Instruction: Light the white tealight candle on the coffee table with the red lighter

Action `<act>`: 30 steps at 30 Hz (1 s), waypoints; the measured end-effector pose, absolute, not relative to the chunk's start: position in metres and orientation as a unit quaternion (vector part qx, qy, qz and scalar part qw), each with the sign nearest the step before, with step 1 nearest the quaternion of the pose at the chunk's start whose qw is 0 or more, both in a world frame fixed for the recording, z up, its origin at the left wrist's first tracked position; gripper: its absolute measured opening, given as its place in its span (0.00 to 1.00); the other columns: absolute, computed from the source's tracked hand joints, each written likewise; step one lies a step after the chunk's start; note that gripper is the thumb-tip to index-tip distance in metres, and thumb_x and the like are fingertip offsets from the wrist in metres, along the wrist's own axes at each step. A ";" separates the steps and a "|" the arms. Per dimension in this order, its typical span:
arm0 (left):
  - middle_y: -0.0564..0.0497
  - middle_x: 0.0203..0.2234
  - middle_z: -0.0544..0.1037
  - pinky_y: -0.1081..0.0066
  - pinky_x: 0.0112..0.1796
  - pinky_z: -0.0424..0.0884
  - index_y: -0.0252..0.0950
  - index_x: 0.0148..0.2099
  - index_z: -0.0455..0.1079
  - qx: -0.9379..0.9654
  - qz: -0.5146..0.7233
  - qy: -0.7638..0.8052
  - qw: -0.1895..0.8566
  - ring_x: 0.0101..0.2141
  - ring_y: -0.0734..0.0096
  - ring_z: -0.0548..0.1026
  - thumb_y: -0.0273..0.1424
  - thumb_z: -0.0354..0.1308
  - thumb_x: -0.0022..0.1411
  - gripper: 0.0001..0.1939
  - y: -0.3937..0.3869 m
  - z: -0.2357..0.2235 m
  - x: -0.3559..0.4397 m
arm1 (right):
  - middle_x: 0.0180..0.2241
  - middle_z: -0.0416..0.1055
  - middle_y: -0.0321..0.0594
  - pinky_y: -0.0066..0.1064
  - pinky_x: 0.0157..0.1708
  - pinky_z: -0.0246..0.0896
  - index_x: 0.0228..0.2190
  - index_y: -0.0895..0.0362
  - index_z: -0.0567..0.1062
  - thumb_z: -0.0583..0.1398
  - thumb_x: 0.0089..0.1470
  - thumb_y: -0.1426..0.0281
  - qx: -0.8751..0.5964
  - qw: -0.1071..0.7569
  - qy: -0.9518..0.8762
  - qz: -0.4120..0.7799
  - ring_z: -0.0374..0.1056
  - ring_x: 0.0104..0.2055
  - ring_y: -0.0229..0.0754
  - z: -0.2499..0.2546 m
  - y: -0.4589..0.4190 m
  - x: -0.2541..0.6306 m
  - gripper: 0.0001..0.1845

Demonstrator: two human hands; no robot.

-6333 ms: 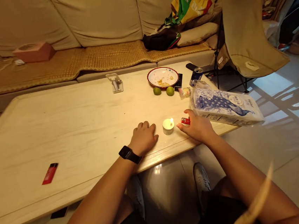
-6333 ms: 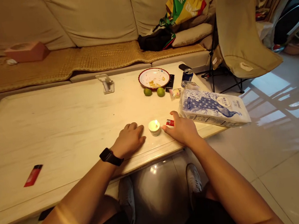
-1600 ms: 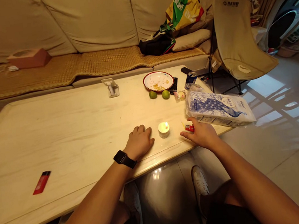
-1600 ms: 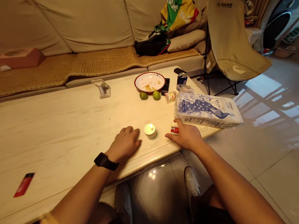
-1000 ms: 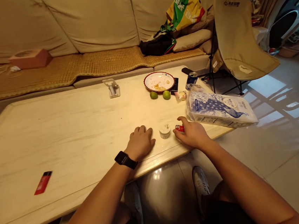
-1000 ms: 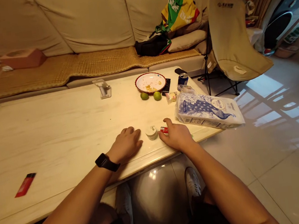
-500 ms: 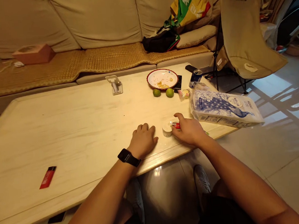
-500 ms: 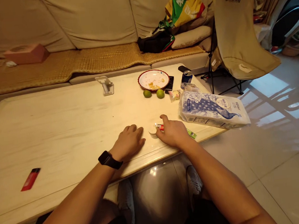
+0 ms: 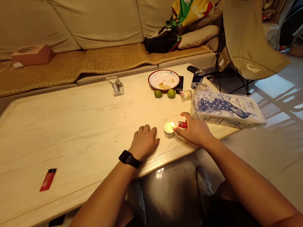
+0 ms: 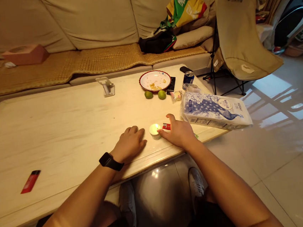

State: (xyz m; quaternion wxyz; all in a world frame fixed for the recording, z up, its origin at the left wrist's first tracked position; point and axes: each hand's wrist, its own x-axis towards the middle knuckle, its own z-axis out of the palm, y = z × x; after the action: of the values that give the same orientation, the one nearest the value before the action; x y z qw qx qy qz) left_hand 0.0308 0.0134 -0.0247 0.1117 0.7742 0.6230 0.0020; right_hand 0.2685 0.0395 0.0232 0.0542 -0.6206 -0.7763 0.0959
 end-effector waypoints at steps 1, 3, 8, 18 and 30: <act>0.39 0.52 0.70 0.51 0.52 0.63 0.40 0.55 0.69 0.774 0.001 0.623 0.113 0.54 0.46 0.64 0.43 0.52 0.65 0.21 0.014 -0.025 0.031 | 0.41 0.81 0.47 0.39 0.41 0.63 0.61 0.55 0.63 0.56 0.57 0.41 -0.625 0.053 -0.773 0.096 0.76 0.44 0.56 0.023 0.039 0.273 0.41; 0.39 0.52 0.70 0.51 0.52 0.63 0.40 0.56 0.69 0.772 -0.002 0.625 0.118 0.54 0.46 0.64 0.43 0.52 0.64 0.21 0.015 -0.024 0.031 | 0.42 0.81 0.48 0.39 0.41 0.63 0.61 0.55 0.63 0.57 0.56 0.40 -0.636 0.046 -0.765 0.092 0.76 0.44 0.57 0.022 0.038 0.282 0.42; 0.39 0.53 0.70 0.51 0.53 0.63 0.41 0.56 0.69 0.766 -0.004 0.630 0.129 0.55 0.45 0.63 0.43 0.53 0.64 0.21 0.016 -0.023 0.031 | 0.40 0.80 0.49 0.39 0.42 0.62 0.61 0.56 0.65 0.56 0.58 0.41 -0.655 0.024 -0.751 0.074 0.76 0.43 0.57 0.016 0.034 0.307 0.41; 0.39 0.53 0.70 0.51 0.52 0.64 0.40 0.56 0.69 0.768 -0.012 0.629 0.123 0.54 0.46 0.64 0.43 0.52 0.64 0.21 0.016 -0.022 0.031 | 0.39 0.80 0.48 0.40 0.41 0.63 0.61 0.55 0.66 0.55 0.58 0.41 -0.667 0.016 -0.741 0.081 0.76 0.43 0.57 0.011 0.028 0.328 0.40; 0.39 0.53 0.70 0.52 0.53 0.63 0.40 0.57 0.69 0.768 -0.009 0.627 0.125 0.55 0.46 0.64 0.43 0.53 0.64 0.22 0.016 -0.023 0.030 | 0.40 0.81 0.48 0.39 0.40 0.62 0.61 0.57 0.65 0.56 0.59 0.43 -0.665 0.010 -0.742 0.085 0.76 0.43 0.57 0.015 0.028 0.321 0.40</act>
State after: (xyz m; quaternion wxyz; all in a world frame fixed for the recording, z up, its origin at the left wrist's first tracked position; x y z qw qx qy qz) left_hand 0.0304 0.0159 -0.0229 0.1255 0.7685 0.6274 -0.0085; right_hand 0.3208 0.0275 0.0150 0.0103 -0.6650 -0.7419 0.0854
